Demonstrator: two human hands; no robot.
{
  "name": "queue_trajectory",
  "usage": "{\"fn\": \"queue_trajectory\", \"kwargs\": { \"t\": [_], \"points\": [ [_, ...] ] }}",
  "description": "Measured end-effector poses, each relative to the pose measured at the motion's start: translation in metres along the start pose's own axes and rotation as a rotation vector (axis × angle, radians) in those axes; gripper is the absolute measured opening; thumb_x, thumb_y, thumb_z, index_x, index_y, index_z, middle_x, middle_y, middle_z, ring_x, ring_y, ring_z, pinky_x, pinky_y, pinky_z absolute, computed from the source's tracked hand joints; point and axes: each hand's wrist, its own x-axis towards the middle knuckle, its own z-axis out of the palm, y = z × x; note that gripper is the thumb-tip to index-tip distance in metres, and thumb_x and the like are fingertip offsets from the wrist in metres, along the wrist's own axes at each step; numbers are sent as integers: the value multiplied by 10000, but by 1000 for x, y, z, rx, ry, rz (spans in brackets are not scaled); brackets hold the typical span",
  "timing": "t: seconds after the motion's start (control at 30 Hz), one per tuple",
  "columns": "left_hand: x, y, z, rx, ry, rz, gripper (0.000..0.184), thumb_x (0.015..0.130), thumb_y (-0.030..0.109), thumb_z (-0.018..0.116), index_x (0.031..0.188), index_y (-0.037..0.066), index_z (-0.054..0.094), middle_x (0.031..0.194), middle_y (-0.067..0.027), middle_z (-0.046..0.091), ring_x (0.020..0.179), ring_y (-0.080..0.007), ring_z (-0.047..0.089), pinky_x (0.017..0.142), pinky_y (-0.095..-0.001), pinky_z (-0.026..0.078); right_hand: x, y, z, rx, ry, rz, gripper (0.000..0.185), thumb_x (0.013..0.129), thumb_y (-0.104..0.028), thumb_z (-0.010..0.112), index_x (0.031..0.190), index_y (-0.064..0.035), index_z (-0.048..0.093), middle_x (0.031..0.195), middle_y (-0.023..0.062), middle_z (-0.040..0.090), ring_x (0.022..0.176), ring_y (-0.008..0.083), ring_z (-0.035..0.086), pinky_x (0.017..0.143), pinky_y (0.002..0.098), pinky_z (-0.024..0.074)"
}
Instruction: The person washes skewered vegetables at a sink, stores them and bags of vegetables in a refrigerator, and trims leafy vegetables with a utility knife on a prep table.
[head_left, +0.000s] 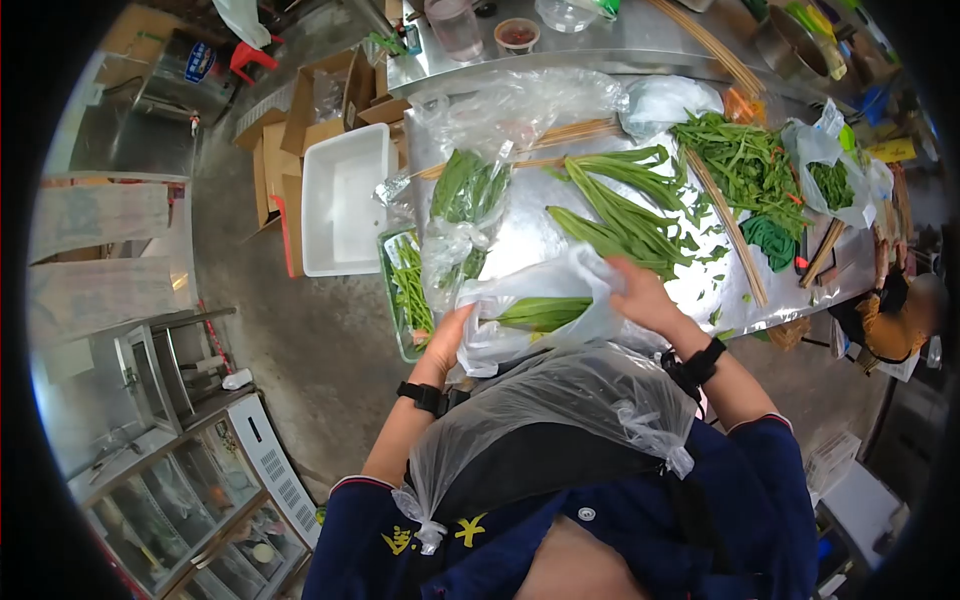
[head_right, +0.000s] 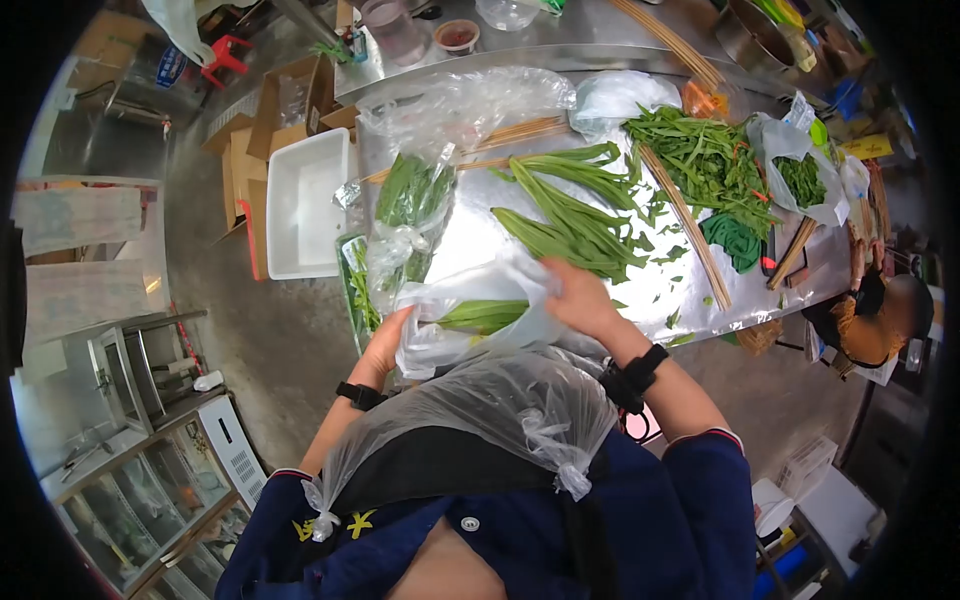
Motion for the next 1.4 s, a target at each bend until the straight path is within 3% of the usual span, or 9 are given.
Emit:
{"fn": "queue_trajectory", "kwargs": {
  "t": [0.13, 0.23, 0.53, 0.77, 0.93, 1.07, 1.17, 1.23, 1.4],
  "points": [
    [-4, 9, 16, -194, 21, 7, 423, 909, 297, 388, 1190, -11, 455, 1075, -113, 566, 940, -200, 574, 808, -325, 476, -6, -74, -28, 37, 471, -505, 308, 700, -70, 522, 1006, -68, 554, 911, 144, 585, 861, 330, 561, 759, 402, 451],
    [-11, 27, 43, -200, 64, 22, 381, 910, 262, 363, 1156, -8, 472, 1047, -113, 574, 904, -213, 589, 764, -341, 499, 2, -88, 9, -5, -448, -370, 297, 664, -55, 559, 960, -61, 569, 983, 133, 561, 911, 313, 544, 759, 389, 443],
    [-14, 44, 59, -575, -164, -65, 350, 937, 264, 368, 1144, -4, 460, 1017, -148, 577, 849, -234, 593, 715, -368, 522, 41, -41, 55, -372, -169, -472, 320, 637, -200, 597, 922, -56, 581, 947, 106, 562, 931, 317, 528, 778, 395, 441],
    [27, 9, -23, 175, 407, 109, 383, 876, 330, 471, 894, -32, 597, 810, -139, 636, 781, -263, 611, 637, -349, 466, -2, -72, -27, 875, -238, -356, 306, 691, -19, 485, 991, 10, 538, 1002, 108, 589, 1016, 195, 535, 910, 317, 398],
    [9, 11, 3, 786, 396, 430, 394, 871, 351, 465, 893, -19, 600, 845, -235, 596, 811, -392, 569, 693, -398, 440, -29, -88, -119, 1256, 371, -569, 387, 719, -225, 470, 1049, -30, 419, 742, 48, 450, 681, 162, 486, 754, 351, 461],
    [14, -6, -9, 892, 413, 459, 371, 854, 327, 495, 942, -21, 590, 833, -243, 593, 818, -389, 571, 704, -387, 446, -20, -67, -176, 913, 475, -505, 473, 731, -180, 485, 1159, 6, 408, 769, 61, 462, 638, 125, 450, 626, 293, 434],
    [6, 0, -2, 801, 414, 464, 380, 844, 317, 516, 1004, -24, 565, 863, -218, 608, 825, -343, 588, 720, -368, 448, 35, -40, -147, 79, 487, -69, 602, 713, -125, 549, 1278, -31, 362, 974, 143, 564, 827, 239, 569, 736, 327, 461],
    [-7, 13, 8, 675, 415, 419, 396, 840, 317, 527, 1038, -25, 551, 891, -192, 622, 836, -306, 598, 732, -355, 447, 57, -12, -112, -568, 554, -338, 742, 632, -113, 685, 1283, -24, 340, 1173, 203, 480, 1042, 331, 494, 909, 386, 387],
    [-26, 18, 12, 43, 132, 108, 619, 831, 360, 563, 1277, -19, 361, 1218, -116, 474, 1109, -190, 452, 903, -297, 388, 54, 29, -7, 143, -326, -176, 1012, 614, -372, 739, 1347, 41, 177, 1344, 249, 297, 1267, 331, 283, 1056, 351, 211]
  ]
}}
